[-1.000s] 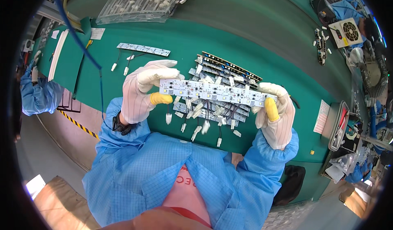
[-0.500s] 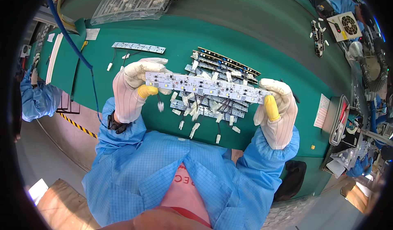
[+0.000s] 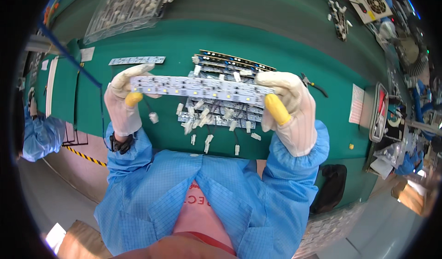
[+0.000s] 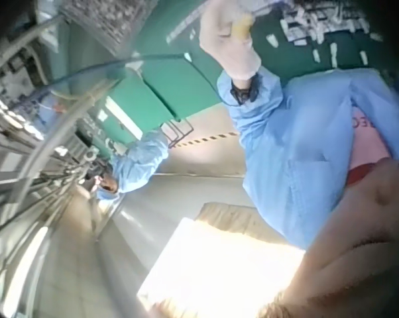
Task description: Assembling components onto printed circuit boards at a manual assembly station.
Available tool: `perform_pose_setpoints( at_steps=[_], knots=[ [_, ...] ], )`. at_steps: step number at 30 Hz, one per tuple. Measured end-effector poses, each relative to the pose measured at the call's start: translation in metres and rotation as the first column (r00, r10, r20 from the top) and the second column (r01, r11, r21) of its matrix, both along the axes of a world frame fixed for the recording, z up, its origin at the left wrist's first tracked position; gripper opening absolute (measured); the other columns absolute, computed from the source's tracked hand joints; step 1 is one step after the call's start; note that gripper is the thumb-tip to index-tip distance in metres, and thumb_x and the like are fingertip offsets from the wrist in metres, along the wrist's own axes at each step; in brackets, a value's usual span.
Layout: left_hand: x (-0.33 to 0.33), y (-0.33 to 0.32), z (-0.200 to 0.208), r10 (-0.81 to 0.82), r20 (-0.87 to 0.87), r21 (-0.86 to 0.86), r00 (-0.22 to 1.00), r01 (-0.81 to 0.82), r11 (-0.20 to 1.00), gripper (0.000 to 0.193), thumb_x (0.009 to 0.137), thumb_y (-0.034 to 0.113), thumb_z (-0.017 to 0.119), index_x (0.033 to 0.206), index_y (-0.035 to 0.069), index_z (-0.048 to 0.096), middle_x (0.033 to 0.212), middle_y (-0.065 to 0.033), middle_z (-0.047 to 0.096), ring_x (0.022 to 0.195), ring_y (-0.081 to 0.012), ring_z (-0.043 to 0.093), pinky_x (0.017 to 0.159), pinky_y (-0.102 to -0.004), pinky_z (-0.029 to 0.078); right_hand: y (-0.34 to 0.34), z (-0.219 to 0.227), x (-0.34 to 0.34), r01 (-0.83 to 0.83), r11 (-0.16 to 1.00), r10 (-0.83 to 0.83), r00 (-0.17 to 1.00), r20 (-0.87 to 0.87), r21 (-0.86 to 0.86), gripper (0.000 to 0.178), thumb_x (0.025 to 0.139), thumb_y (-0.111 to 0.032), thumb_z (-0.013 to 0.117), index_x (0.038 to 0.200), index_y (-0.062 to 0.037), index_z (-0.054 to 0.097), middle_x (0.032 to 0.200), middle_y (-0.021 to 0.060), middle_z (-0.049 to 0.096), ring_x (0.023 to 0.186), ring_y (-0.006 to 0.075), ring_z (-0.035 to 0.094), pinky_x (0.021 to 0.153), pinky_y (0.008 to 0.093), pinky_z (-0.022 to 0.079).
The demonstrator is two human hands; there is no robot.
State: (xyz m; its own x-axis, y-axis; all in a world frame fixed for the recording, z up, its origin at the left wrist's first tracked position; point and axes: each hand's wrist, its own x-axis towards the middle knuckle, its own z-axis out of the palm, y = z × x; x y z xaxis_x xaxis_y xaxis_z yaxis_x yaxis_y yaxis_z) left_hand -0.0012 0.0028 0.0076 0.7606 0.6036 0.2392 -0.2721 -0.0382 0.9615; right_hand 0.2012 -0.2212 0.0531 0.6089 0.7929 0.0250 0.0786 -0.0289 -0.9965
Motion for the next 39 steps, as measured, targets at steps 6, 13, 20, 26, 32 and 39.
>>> perform_pose_setpoints(
  at_steps=[6, 13, 20, 26, 32, 39],
  knots=[
    [0.0, 0.004, -0.01, 0.071, -0.038, 0.123, 0.997, -0.065, 0.99, 0.068, 0.078, 0.046, 0.069, 0.117, -0.008, 0.054, 0.097, -0.0166, 0.067, 0.082, -0.0181, 0.065, 0.074, -0.0255, 0.05, 0.0, -0.002, -0.002, 0.0, 0.998, 0.003, 0.999, -0.053, 0.055, 0.031, 0.088, -0.017, 0.063, 0.112, 0.0013, 0.054, 0.086, 0.0089, 0.062, 0.049, 0.0048, 0.047, 0.044, 0.0182, 0.035],
    [0.007, 0.009, -0.008, 0.243, -0.206, 0.328, 0.948, -0.167, 0.93, 0.075, 0.081, 0.061, 0.057, 0.118, -0.005, 0.056, 0.1, -0.0112, 0.064, 0.092, -0.0144, 0.06, 0.084, -0.0253, 0.045, -0.003, 0.005, 0.001, -0.103, 0.993, 0.106, 0.993, -0.043, 0.064, 0.036, 0.089, -0.024, 0.06, 0.114, 0.0017, 0.054, 0.088, 0.0089, 0.062, 0.051, 0.0048, 0.051, 0.048, 0.0183, 0.038],
    [0.01, 0.007, -0.012, 0.235, -0.14, 0.214, 0.962, -0.203, 0.955, 0.073, 0.078, 0.054, 0.066, 0.119, -0.006, 0.055, 0.104, -0.0138, 0.063, 0.093, -0.0168, 0.061, 0.085, -0.0272, 0.046, -0.002, 0.002, -0.003, -0.11, 0.986, 0.125, 0.985, -0.118, 0.123, 0.048, 0.088, -0.036, 0.063, 0.114, 0.0032, 0.054, 0.081, 0.0064, 0.062, 0.049, 0.0044, 0.052, 0.046, 0.0179, 0.039],
    [0.004, 0.007, -0.017, 0.159, -0.035, 0.076, 0.987, -0.156, 0.985, 0.067, 0.077, 0.04, 0.074, 0.12, -0.007, 0.053, 0.105, -0.0153, 0.063, 0.09, -0.0184, 0.062, 0.081, -0.0289, 0.049, -0.007, 0.001, 0.007, -0.103, 0.993, 0.101, 0.994, -0.036, -0.052, 0.046, 0.085, -0.031, 0.067, 0.115, 0.0013, 0.054, 0.092, 0.0085, 0.063, 0.058, 0.0056, 0.056, 0.053, 0.0178, 0.043],
    [0.003, 0.005, -0.017, 0.207, 0.008, 0.143, 0.978, -0.206, 0.968, 0.064, 0.079, 0.04, 0.071, 0.119, -0.007, 0.054, 0.106, -0.0164, 0.064, 0.091, -0.0185, 0.063, 0.082, -0.0285, 0.049, -0.004, -0.012, 0.005, -0.073, 0.993, 0.082, 0.992, -0.099, 0.094, 0.051, 0.084, -0.028, 0.069, 0.119, 0.0019, 0.05, 0.104, 0.013, 0.06, 0.078, 0.0091, 0.06, 0.065, 0.0197, 0.047],
    [0.003, 0.007, -0.02, 0.233, 0.056, 0.096, 0.971, -0.237, 0.967, 0.062, 0.079, 0.039, 0.072, 0.119, -0.005, 0.054, 0.111, -0.0171, 0.063, 0.098, -0.0197, 0.061, 0.088, -0.0302, 0.046, -0.001, -0.014, 0.005, -0.126, 0.975, 0.151, 0.98, -0.13, 0.185, 0.059, 0.084, -0.028, 0.068, 0.126, 0.0051, 0.043, 0.103, 0.0174, 0.059, 0.053, 0.0087, 0.056, 0.045, 0.0181, 0.041]
  ],
)
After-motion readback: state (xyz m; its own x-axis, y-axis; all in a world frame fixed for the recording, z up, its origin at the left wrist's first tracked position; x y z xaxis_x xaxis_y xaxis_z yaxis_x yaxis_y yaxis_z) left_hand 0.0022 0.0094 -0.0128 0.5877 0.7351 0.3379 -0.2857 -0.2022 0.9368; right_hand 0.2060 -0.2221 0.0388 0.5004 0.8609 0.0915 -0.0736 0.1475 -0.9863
